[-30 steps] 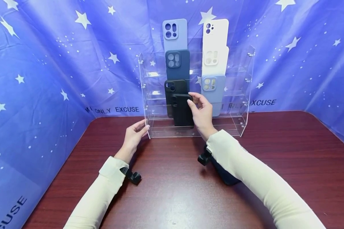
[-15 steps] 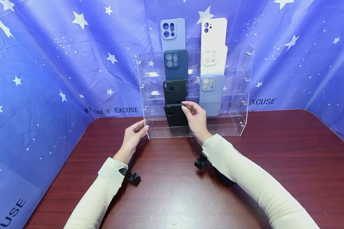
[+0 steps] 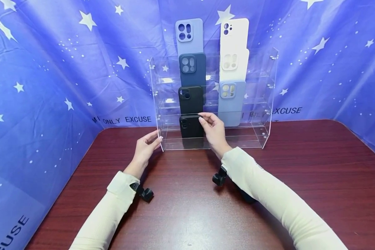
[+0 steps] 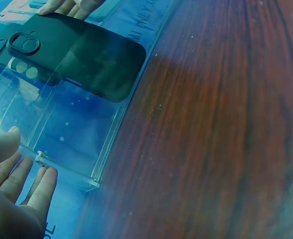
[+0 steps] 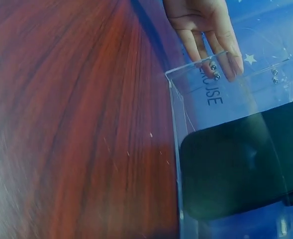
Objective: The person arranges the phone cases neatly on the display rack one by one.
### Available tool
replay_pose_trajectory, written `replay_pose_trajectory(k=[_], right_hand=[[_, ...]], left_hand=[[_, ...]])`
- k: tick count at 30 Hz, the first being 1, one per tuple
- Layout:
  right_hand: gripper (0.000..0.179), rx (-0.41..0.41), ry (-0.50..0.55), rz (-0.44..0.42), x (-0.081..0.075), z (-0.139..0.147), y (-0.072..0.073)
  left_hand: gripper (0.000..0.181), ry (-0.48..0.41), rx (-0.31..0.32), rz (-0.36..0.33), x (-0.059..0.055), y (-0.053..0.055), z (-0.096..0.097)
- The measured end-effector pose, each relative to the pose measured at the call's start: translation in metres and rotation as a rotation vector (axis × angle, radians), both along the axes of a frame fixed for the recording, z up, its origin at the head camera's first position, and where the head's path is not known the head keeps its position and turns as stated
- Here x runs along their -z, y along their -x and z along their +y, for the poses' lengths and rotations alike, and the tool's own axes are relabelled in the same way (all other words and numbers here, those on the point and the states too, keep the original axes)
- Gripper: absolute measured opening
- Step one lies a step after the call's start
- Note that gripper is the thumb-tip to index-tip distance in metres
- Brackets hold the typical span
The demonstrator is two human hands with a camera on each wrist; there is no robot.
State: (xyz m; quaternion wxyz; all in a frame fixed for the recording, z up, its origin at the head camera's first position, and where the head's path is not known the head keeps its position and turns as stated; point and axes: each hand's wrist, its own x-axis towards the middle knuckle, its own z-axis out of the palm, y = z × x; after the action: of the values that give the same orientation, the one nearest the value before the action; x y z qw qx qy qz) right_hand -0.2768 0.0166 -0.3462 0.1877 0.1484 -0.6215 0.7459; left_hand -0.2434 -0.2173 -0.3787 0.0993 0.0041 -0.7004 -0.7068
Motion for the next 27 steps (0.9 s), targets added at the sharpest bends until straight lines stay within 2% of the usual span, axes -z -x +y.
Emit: replay_pose_trajectory(k=[6, 10, 19, 25, 27], right_hand=[[0.021, 0.176, -0.188, 0.057, -0.003, 0.005, -0.003], [0.02, 0.264, -0.25, 0.135, -0.001, 0.004, -0.005], [0.02, 0.292, -0.149, 0.193, 0.0, -0.003, -0.005], [0.017, 0.345, -0.179, 0.22, -0.023, -0.007, -0.028], [0.017, 0.332, -0.18, 0.208, -0.026, -0.005, -0.031]], left_hand=[[0.041, -0.006, -0.005, 0.0, 0.001, 0.0, -0.001], [0.042, -0.011, -0.012, -0.008, 0.003, 0.0, -0.002], [0.041, -0.008, -0.012, 0.002, 0.004, 0.0, -0.001], [0.041, 0.003, -0.005, 0.004, 0.002, 0.001, 0.0], [0.042, 0.008, -0.007, 0.004, 0.002, 0.001, 0.0]])
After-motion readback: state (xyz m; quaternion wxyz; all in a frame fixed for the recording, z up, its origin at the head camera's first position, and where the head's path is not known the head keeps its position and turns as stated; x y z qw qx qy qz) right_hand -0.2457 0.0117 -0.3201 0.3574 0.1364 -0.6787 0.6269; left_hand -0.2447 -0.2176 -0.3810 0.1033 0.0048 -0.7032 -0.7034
